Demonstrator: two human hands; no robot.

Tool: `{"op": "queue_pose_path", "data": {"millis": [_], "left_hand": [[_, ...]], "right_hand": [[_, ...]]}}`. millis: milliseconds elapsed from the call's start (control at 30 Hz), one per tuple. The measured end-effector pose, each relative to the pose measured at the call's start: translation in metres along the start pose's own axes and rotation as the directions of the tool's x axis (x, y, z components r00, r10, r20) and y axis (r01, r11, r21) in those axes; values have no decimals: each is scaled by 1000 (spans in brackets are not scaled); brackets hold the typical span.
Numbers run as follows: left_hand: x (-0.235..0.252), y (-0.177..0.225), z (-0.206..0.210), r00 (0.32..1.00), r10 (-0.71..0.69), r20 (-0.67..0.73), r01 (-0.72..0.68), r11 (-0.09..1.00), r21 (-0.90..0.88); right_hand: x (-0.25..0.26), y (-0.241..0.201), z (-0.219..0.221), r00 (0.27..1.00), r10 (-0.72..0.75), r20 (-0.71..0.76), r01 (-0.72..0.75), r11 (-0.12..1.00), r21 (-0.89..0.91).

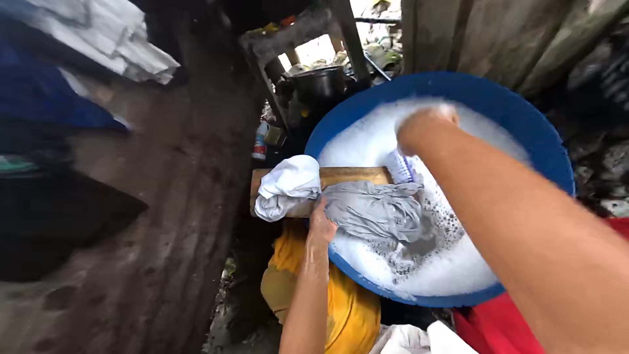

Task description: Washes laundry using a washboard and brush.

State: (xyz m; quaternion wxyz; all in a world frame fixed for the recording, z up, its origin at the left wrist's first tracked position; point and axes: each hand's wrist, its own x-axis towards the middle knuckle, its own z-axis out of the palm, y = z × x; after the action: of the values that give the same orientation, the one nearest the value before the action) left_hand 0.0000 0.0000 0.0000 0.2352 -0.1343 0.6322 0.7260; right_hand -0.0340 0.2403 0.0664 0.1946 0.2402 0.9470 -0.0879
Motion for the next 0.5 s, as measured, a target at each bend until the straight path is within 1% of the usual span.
{"op": "queue_pose_path", "data": {"millis": [33,67,133,167,267,300,367,400,433,500], "left_hand": [[27,-22,-14,999,-8,-33,7,1000,-30],[39,-29,-16,997,-38,-64,35,998,-53],[42,-28,-14,996,-67,-58,62,994,-90],[40,-26,-13,997,-68,-45,64,993,-101],[29,-18,-13,998,-70,0,69,993,-94],[26,-17,-14,998,-57,27,59,995,-80],[18,-15,-15,996,-25,90,27,999,-28],[15,-14,-17,993,-11,117,11,1000,3],[12,-13,-18,990,5,140,-10,999,32],[10,-13,-21,986,21,165,-35,996,80]], "right_hand": [[-9,8,12,995,-51,83,46,997,60],[-8,18,28,990,-89,113,74,989,131],[5,30,69,992,-98,78,71,953,295],[10,33,88,996,-66,59,39,926,376],[27,42,136,990,18,137,-89,843,531],[33,49,145,989,44,145,-123,795,594],[38,64,151,981,115,156,-193,646,738],[38,70,150,971,164,174,-235,534,812],[37,74,148,962,198,188,-254,394,883],[27,75,145,969,186,164,-190,136,972]]}}
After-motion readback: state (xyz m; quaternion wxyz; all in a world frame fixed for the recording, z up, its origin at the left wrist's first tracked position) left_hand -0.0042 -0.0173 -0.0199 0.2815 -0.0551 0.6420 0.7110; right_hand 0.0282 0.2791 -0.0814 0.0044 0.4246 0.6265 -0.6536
